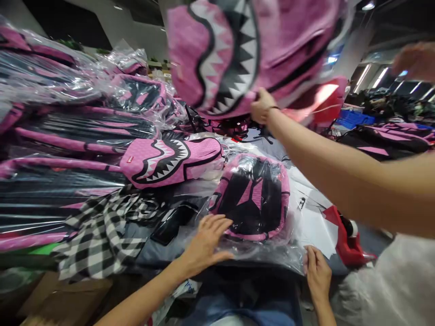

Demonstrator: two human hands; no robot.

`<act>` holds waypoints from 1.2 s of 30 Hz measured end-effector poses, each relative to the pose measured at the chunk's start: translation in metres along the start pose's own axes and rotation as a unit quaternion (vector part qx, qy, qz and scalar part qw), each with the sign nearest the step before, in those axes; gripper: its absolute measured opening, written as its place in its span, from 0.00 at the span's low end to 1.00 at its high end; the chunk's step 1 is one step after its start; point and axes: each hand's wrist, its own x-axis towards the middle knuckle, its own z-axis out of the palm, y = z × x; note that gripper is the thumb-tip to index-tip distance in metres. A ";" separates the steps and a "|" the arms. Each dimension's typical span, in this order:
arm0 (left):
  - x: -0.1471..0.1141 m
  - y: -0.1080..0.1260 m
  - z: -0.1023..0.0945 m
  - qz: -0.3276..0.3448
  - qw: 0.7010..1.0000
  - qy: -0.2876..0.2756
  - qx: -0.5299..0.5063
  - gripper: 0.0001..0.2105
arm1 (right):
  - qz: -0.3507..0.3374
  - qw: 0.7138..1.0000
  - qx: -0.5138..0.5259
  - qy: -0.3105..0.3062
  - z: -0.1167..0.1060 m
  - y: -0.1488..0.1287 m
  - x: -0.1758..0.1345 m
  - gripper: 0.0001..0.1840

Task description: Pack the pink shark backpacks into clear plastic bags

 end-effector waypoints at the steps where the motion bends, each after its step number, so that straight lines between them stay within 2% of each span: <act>1: 0.005 0.008 0.006 0.030 0.999 -0.033 0.016 0.35 | 0.008 1.000 0.007 -0.001 0.001 -0.002 0.001 0.39; 3: 0.015 0.016 0.014 0.037 0.996 -0.068 0.037 0.31 | 0.015 1.000 0.010 0.003 0.003 -0.005 0.003 0.39; 5: 0.021 0.016 0.016 0.025 0.996 -0.080 0.041 0.23 | 0.014 1.000 0.003 0.010 0.003 -0.010 0.003 0.39; 9: 0.021 0.009 0.008 0.059 0.993 -0.099 -0.007 0.12 | 0.015 1.000 0.013 0.008 0.002 -0.024 0.000 0.38; 12: 0.019 0.003 0.006 0.077 0.991 -0.103 -0.026 0.08 | 0.013 0.999 0.028 0.013 0.000 -0.035 -0.003 0.39; 16: 0.029 -0.007 0.013 0.092 0.991 -0.098 -0.001 0.11 | 0.014 0.999 0.047 0.002 0.002 -0.038 -0.001 0.40; 21: 0.045 -0.023 0.029 0.097 0.987 -0.128 -0.003 0.21 | 0.052 0.994 0.098 -0.010 0.007 -0.024 0.008 0.37; 25: 0.047 -0.031 0.036 0.103 0.986 -0.131 -0.022 0.24 | 0.103 0.987 0.126 -0.014 0.001 -0.012 0.009 0.37; 29: 0.048 -0.035 0.038 0.106 0.983 -0.146 -0.036 0.25 | 0.106 0.986 0.129 -0.014 -0.003 -0.006 0.009 0.35; 32: 0.046 -0.038 0.041 0.093 0.983 -0.142 -0.062 0.25 | 0.094 0.991 0.094 -0.006 -0.004 -0.004 0.017 0.36; 36: 0.044 -0.041 0.043 0.050 0.982 -0.151 -0.103 0.25 | 0.031 0.999 -0.018 0.008 -0.016 -0.003 0.029 0.37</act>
